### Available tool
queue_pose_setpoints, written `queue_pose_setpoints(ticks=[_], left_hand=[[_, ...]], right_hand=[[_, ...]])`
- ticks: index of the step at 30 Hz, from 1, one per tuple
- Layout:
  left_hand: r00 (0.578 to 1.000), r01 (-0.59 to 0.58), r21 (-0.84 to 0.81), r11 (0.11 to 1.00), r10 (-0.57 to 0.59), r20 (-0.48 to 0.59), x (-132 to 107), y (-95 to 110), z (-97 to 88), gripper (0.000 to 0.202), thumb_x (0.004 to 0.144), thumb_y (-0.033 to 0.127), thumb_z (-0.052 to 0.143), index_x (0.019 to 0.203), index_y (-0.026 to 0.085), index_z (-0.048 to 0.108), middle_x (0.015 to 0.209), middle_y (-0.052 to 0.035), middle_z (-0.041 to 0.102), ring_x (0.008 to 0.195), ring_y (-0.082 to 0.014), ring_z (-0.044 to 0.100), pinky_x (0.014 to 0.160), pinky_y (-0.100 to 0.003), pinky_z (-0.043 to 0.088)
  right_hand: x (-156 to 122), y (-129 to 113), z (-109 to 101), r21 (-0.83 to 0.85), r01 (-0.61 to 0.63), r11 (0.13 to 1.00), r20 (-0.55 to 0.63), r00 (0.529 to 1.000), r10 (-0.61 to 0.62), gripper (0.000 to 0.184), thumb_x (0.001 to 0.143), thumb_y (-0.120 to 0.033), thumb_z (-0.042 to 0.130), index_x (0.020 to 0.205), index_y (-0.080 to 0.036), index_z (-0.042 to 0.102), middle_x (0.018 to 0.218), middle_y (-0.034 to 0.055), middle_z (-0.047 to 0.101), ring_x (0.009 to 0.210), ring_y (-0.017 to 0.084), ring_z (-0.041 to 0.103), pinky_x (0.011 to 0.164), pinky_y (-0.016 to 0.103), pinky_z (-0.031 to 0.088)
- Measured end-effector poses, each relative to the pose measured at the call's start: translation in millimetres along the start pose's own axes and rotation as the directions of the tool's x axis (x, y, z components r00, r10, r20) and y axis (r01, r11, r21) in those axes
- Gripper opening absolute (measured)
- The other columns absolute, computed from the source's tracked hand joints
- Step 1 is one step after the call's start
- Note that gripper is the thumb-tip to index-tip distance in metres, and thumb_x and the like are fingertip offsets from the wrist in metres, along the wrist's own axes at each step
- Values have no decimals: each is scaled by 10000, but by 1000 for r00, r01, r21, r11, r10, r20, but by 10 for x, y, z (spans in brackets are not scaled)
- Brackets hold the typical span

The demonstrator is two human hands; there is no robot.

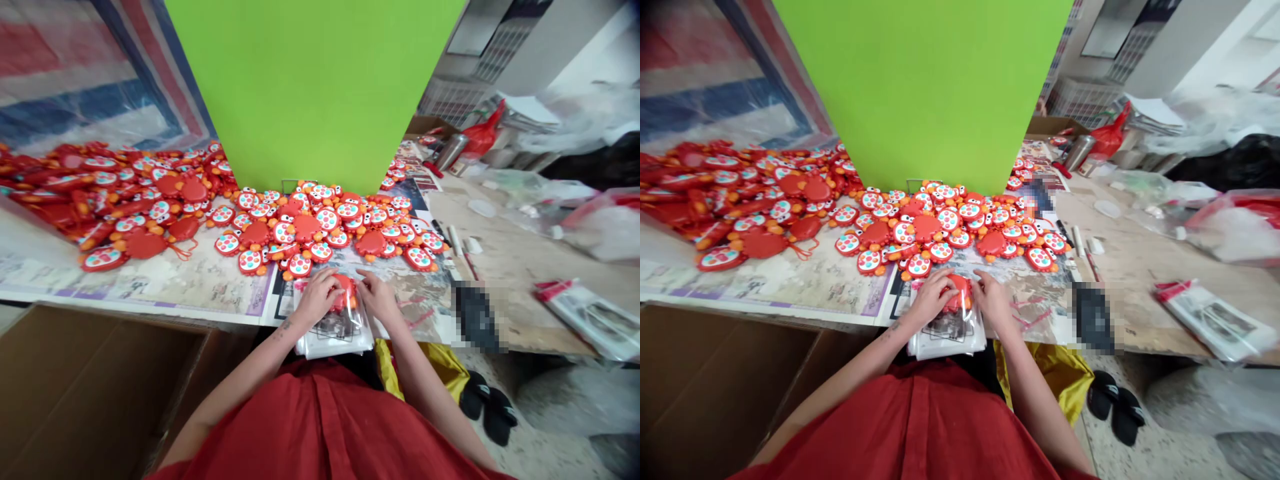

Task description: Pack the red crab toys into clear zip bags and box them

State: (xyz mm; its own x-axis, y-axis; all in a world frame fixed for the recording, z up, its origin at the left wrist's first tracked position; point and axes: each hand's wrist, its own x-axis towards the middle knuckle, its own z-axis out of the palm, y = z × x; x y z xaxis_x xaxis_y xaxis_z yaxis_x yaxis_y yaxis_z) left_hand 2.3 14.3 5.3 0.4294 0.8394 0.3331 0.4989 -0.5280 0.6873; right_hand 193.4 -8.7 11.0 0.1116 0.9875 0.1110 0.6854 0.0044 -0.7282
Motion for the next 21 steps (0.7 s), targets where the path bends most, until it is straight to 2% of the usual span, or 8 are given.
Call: queue_pose_setpoints(ticks=[3, 7, 9, 11, 13, 14, 17, 21], left_hand=[[990, 2, -7, 1000, -1, 141, 54, 70, -130, 79, 886, 243, 606, 835, 188, 631, 1240, -108, 629, 1207, -264, 538, 1042, -459, 424], [969, 102, -30, 994, -93, 230, 56, 236, -256, 97, 920, 252, 542, 871, 192, 599, 869, -49, 668, 877, -221, 618, 850, -376, 496], [977, 150, -59, 987, -139, 161, 23, 279, -284, 111, 933, 266, 516, 914, 195, 598, 878, -46, 661, 880, -219, 616, 855, -372, 490], [985, 172, -88, 981, -174, -11, -24, 255, -297, 152, 923, 294, 536, 1016, 192, 599, 1044, -81, 656, 1051, -245, 588, 959, -406, 452], [953, 233, -164, 958, -259, -159, -76, 165, -298, 320, 904, 332, 567, 1182, 173, 551, 1238, -134, 592, 1180, -265, 536, 1018, -431, 422], [932, 278, -234, 932, -321, -171, -100, 105, -291, 409, 895, 346, 579, 1254, 163, 510, 1293, -154, 563, 1183, -264, 542, 1006, -427, 436], [897, 397, -439, 806, -442, 0, -154, -54, -251, 454, 887, 351, 576, 1283, 143, 496, 1221, -150, 622, 1041, -233, 627, 891, -374, 507], [895, 437, -503, 746, -416, 161, -165, -68, -209, 232, 900, 308, 520, 985, 128, 639, 941, -84, 709, 877, -206, 663, 813, -328, 521]], right_hand=[[-79, -73, 101, 72, 73, 995, -84, 994, -67, 383, 890, -278, 437, 1191, -160, 642, 1020, 112, 718, 882, 234, 662, 838, 376, 497], [-101, -190, 222, 165, 106, 981, -191, 979, -74, 335, 898, -281, 439, 1149, -171, 630, 948, 94, 697, 796, 210, 636, 777, 365, 506], [-105, -239, 231, 243, 98, 965, -187, 981, -53, 318, 920, -299, 436, 1162, -180, 604, 863, 60, 667, 681, 180, 609, 686, 336, 507], [-115, -281, 211, 329, 99, 939, -184, 982, -39, 303, 937, -318, 436, 1174, -191, 577, 836, 34, 633, 620, 159, 595, 624, 314, 503], [-132, -313, 179, 385, 121, 915, -206, 978, -42, 280, 943, -324, 449, 1168, -204, 565, 815, 13, 607, 607, 149, 598, 609, 305, 505], [-142, -325, 163, 396, 138, 908, -226, 973, -50, 268, 944, -321, 458, 1164, -209, 563, 792, 2, 595, 608, 148, 599, 615, 305, 506], [-159, -337, 127, 395, 182, 901, -275, 959, -73, 255, 956, -295, 452, 1174, -219, 559, 718, -22, 575, 606, 152, 590, 640, 313, 507], [-135, -345, 100, 219, 273, 937, -323, 926, -195, 279, 951, -264, 468, 1202, -224, 583, 943, 63, 669, 837, 205, 634, 788, 384, 520]])
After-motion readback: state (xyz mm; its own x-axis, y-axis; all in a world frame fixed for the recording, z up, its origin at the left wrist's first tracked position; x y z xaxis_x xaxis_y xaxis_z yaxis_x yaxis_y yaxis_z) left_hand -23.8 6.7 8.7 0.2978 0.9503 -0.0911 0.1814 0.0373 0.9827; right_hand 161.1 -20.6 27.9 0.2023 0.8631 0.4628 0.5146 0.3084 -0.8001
